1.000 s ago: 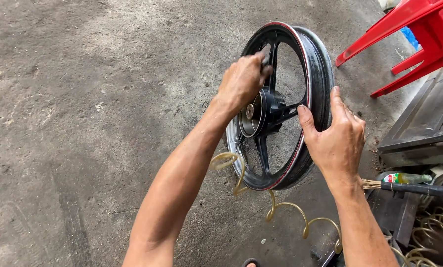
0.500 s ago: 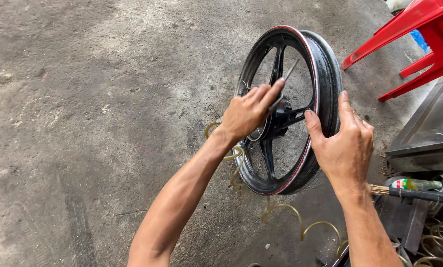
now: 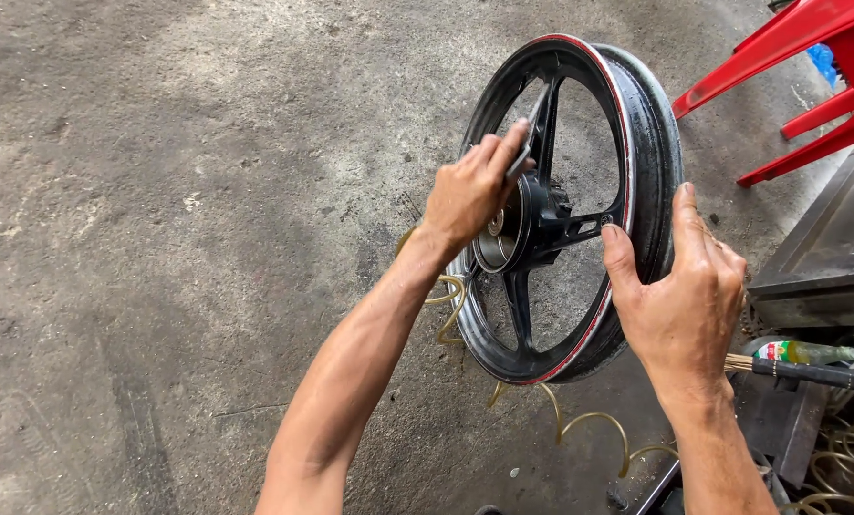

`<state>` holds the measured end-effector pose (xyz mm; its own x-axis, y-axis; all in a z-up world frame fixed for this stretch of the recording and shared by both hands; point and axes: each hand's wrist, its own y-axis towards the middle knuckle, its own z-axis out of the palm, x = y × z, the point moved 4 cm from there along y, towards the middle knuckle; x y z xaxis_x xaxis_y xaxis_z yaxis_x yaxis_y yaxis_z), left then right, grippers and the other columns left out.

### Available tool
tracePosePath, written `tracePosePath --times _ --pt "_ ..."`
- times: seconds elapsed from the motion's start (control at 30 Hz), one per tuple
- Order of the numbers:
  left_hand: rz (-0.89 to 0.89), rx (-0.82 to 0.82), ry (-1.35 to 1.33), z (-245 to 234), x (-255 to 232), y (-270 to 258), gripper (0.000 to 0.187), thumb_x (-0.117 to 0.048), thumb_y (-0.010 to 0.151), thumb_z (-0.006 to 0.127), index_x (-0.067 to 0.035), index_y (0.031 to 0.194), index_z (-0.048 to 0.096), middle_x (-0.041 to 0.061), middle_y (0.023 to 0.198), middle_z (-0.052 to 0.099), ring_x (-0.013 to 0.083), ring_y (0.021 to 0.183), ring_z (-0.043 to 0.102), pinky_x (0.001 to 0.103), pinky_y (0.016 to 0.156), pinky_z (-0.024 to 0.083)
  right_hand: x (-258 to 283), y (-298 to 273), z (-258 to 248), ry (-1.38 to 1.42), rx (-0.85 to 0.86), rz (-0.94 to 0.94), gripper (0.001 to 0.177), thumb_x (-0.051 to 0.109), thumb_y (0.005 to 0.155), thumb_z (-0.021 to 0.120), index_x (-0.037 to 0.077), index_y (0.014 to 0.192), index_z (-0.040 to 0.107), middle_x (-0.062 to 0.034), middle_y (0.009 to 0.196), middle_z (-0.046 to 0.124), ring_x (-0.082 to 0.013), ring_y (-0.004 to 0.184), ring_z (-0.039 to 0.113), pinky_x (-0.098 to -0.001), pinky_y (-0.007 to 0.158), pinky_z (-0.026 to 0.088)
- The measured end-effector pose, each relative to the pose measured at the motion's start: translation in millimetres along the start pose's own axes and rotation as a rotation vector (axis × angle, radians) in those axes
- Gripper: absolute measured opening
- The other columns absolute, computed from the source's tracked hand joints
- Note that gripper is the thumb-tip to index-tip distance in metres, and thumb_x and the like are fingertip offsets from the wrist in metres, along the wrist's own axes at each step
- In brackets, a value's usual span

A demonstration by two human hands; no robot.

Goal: The person uses a pneumatic air nozzle to blow air across the surface of a motorcycle wheel, rotating the wheel to access different areas. The person holds the wheel with one hand and directs the nozzle with the other, systematically cleaning the rim and spokes.

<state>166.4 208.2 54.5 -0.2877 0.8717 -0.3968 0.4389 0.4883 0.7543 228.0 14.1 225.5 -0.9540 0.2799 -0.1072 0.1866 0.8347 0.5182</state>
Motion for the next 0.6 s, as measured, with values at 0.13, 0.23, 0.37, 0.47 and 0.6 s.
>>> tracePosePath --times 0.13,0.23,0.37,0.47,0.6 --pt "-0.193 0.135 -0.065 21.5 23.2 12.6 0.054 -0.039 0.112 0.048 -0.006 0.154 0.038 0.007 0.095 0.062 0.0145 0.065 0.066 0.034 0.056 0.067 0.4 -3.4 -1.5 0.003 0.008 -0.003 0.071 0.038 0.106 0.069 -0.022 0.143 0.057 -0.0374 0.135 0.067 -0.0477 0.114 0.069 -0.0522 0.098 0.048" --pt "-0.350 0.241 -0.096 18.3 28.1 25.9 0.051 -0.039 0.108 0.050 -0.006 0.147 0.044 0.013 0.099 0.067 0.0283 0.066 0.068 0.046 0.057 0.062 -2.1 -6.5 -2.9 -0.003 0.020 0.005 0.072 0.038 0.105 0.070 -0.022 0.143 0.057 -0.0378 0.136 0.067 -0.0478 0.115 0.069 -0.0525 0.098 0.048" --pt "-0.322 0.109 -0.143 16.1 31.3 31.8 0.053 -0.040 0.108 0.050 -0.007 0.149 0.045 0.008 0.103 0.067 0.0163 0.061 0.070 0.038 0.060 0.067 -0.9 -8.9 -2.3 -0.029 0.025 -0.001 0.073 0.040 0.105 0.069 -0.022 0.143 0.059 -0.0375 0.137 0.068 -0.0464 0.116 0.070 -0.0515 0.099 0.048" --pt "-0.308 0.136 -0.173 12.3 25.5 38.1 0.053 -0.042 0.108 0.048 -0.008 0.149 0.045 0.010 0.106 0.069 0.0170 0.063 0.072 0.037 0.059 0.068 -0.9 -8.6 -2.4 -0.037 0.022 0.004 0.072 0.039 0.105 0.069 -0.021 0.143 0.059 -0.0364 0.136 0.068 -0.0452 0.116 0.070 -0.0507 0.100 0.048" --pt "-0.270 0.132 -0.191 7.0 24.1 40.5 0.051 -0.039 0.108 0.051 -0.006 0.146 0.047 0.011 0.109 0.067 0.0211 0.064 0.074 0.039 0.061 0.069 -1.0 -6.3 -1.6 -0.025 0.031 0.034 0.073 0.041 0.107 0.067 -0.021 0.144 0.057 -0.0366 0.136 0.068 -0.0445 0.118 0.069 -0.0513 0.101 0.047"
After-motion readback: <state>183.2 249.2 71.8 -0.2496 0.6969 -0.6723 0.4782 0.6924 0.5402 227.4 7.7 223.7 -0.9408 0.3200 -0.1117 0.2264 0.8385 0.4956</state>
